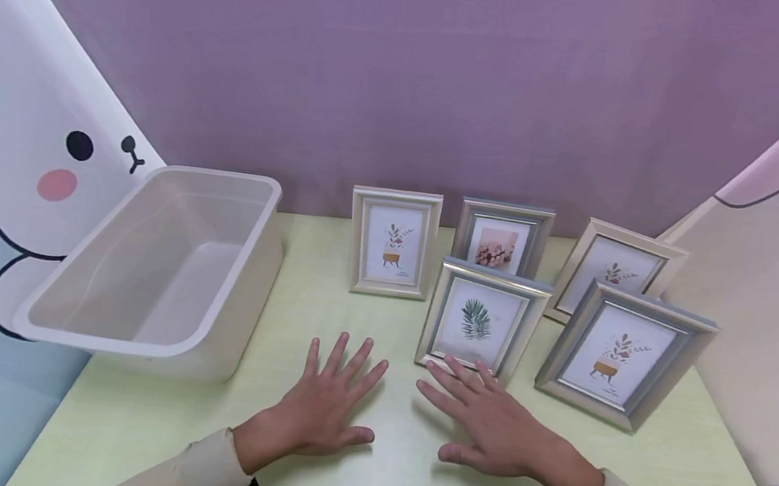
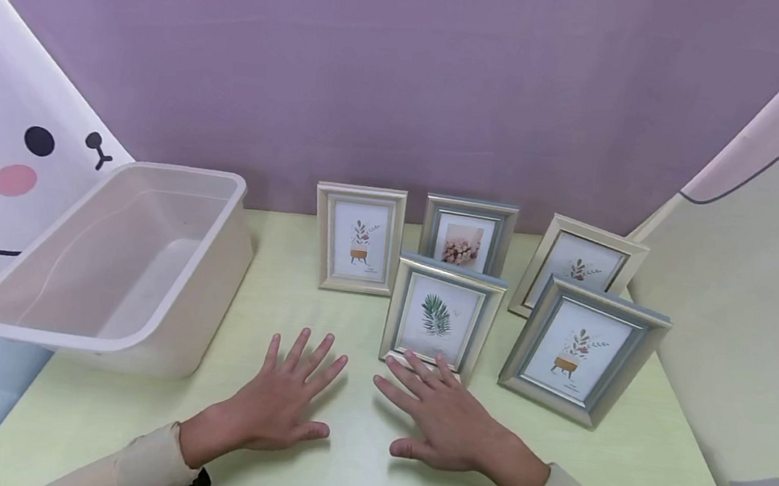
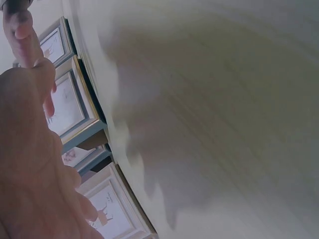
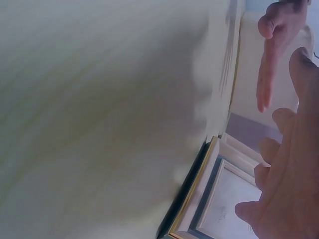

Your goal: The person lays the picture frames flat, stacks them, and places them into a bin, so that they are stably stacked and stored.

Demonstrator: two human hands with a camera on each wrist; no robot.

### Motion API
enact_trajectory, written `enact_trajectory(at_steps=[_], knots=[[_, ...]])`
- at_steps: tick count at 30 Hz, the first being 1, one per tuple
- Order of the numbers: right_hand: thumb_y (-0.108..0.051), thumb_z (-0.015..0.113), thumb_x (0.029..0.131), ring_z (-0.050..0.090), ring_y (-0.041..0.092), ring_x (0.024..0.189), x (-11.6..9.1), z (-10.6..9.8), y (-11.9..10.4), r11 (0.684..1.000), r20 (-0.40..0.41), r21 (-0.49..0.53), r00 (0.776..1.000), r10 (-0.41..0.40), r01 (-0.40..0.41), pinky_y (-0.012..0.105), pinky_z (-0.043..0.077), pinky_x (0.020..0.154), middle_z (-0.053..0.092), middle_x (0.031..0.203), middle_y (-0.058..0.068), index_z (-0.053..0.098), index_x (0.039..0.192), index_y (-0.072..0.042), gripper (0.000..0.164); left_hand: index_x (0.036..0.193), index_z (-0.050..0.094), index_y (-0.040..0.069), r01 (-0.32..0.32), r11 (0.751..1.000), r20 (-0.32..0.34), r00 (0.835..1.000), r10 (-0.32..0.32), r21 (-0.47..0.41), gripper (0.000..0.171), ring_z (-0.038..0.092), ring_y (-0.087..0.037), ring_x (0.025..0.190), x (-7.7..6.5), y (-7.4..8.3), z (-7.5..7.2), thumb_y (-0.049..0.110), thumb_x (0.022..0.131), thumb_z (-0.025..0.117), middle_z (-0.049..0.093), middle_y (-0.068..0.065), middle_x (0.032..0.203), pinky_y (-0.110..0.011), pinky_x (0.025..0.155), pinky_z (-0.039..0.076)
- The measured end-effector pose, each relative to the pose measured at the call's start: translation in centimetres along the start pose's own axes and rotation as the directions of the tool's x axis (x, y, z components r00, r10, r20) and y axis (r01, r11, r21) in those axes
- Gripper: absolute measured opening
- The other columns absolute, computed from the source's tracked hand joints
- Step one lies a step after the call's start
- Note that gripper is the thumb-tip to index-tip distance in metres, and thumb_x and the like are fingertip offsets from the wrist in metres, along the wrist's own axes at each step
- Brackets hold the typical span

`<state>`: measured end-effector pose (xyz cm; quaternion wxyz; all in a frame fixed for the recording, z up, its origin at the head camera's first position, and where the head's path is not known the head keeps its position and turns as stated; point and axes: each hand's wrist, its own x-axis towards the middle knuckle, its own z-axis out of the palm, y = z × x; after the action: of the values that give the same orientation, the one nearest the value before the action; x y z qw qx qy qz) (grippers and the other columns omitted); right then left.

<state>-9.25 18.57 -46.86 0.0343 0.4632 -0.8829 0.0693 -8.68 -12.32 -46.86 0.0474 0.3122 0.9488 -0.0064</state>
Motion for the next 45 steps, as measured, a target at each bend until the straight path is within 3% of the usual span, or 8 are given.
enact_trajectory(at_steps=[16, 21, 28, 31, 35, 40, 42, 45], knots=[[-0.058, 0.065, 0.092, 0.027, 0.043, 0.153, 0.3, 0.1, 0.3, 0.999, 0.020, 0.036, 1.000, 0.010, -0.011, 0.071, 0.028, 0.116, 0.028, 0.168, 0.013, 0.027, 0.162, -0.020, 0.089, 0.164, 0.019, 0.022, 0.013, 0.999, -0.004, 1.000, -0.013, -0.050, 0.095, 0.016, -0.054, 0.153, 0.4, -0.7, 0.0, 0.074, 0.091, 0.052, 0.011, -0.016, 0.172, -0.082, 0.112, 0.018], [-0.057, 0.066, 0.092, 0.028, 0.042, 0.153, 0.4, -0.6, 0.6, 0.996, 0.032, 0.083, 0.999, 0.038, -0.040, 0.068, 0.029, 0.117, 0.032, 0.167, 0.012, 0.028, 0.162, -0.017, 0.089, 0.165, 0.016, 0.021, 0.001, 0.995, -0.006, 1.000, -0.001, -0.104, 0.099, 0.013, -0.056, 0.152, 0.7, -1.0, 0.2, 0.069, 0.090, 0.060, 0.008, -0.018, 0.172, -0.083, 0.111, 0.018], [-0.049, 0.068, 0.094, 0.044, 0.036, 0.145, 0.4, -2.6, 1.2, 0.994, -0.053, 0.102, 0.997, 0.054, -0.049, 0.055, 0.043, 0.114, 0.045, 0.159, 0.012, 0.039, 0.157, -0.013, 0.079, 0.164, 0.016, 0.017, -0.003, 0.968, -0.068, 0.998, -0.014, -0.249, 0.098, 0.018, -0.056, 0.151, 1.7, -1.5, -0.1, 0.050, 0.092, 0.072, 0.012, -0.020, 0.170, -0.080, 0.111, 0.024], [-0.049, 0.063, 0.097, 0.050, 0.033, 0.140, 0.5, -3.4, 1.6, 0.995, -0.125, 0.094, 0.992, 0.029, -0.017, 0.052, 0.047, 0.111, 0.051, 0.154, 0.012, 0.044, 0.154, -0.011, 0.071, 0.164, 0.018, 0.014, 0.005, 0.928, -0.097, 0.994, -0.045, -0.374, 0.094, 0.025, -0.052, 0.151, 2.3, -1.7, -0.4, 0.040, 0.093, 0.073, 0.018, -0.019, 0.170, -0.074, 0.113, 0.030], [-0.050, 0.055, 0.102, 0.057, 0.031, 0.132, 0.9, -4.4, 2.3, 0.998, -0.236, 0.066, 0.972, 0.003, 0.013, 0.050, 0.050, 0.106, 0.058, 0.146, 0.012, 0.052, 0.147, -0.007, 0.063, 0.163, 0.022, 0.015, -0.002, 0.859, -0.140, 0.987, -0.081, -0.512, 0.088, 0.033, -0.037, 0.152, 3.4, -1.7, -0.6, 0.032, 0.094, 0.074, 0.028, -0.015, 0.167, -0.056, 0.117, 0.039], [-0.046, 0.052, 0.105, 0.062, 0.027, 0.120, 1.5, -5.7, 3.1, 0.999, -0.339, 0.050, 0.941, 0.005, 0.013, 0.047, 0.055, 0.098, 0.065, 0.134, 0.011, 0.060, 0.141, -0.010, 0.052, 0.158, 0.035, 0.010, -0.058, 0.791, -0.251, 0.960, -0.122, -0.608, 0.078, 0.049, -0.030, 0.142, 5.1, -1.4, -0.7, 0.024, 0.093, 0.076, 0.046, -0.013, 0.157, -0.045, 0.114, 0.046], [-0.044, 0.052, 0.105, 0.064, 0.026, 0.116, 1.8, -6.2, 3.5, 0.999, -0.381, 0.039, 0.925, -0.001, 0.017, 0.046, 0.057, 0.095, 0.067, 0.129, 0.010, 0.063, 0.138, -0.010, 0.048, 0.156, 0.039, 0.008, -0.081, 0.742, -0.275, 0.951, -0.143, -0.665, 0.074, 0.055, -0.033, 0.135, 5.9, -1.3, -0.8, 0.019, 0.093, 0.076, 0.050, -0.015, 0.152, -0.047, 0.108, 0.051], [-0.036, 0.056, 0.105, 0.065, 0.026, 0.110, 2.3, -7.1, 4.3, 0.999, -0.439, 0.025, 0.898, -0.012, 0.025, 0.045, 0.058, 0.092, 0.069, 0.122, 0.011, 0.067, 0.132, -0.008, 0.040, 0.155, 0.041, 0.008, -0.099, 0.626, -0.260, 0.950, -0.172, -0.773, 0.070, 0.059, -0.038, 0.130, 7.1, -1.3, -0.6, 0.014, 0.093, 0.074, 0.050, -0.020, 0.150, -0.050, 0.101, 0.055]])
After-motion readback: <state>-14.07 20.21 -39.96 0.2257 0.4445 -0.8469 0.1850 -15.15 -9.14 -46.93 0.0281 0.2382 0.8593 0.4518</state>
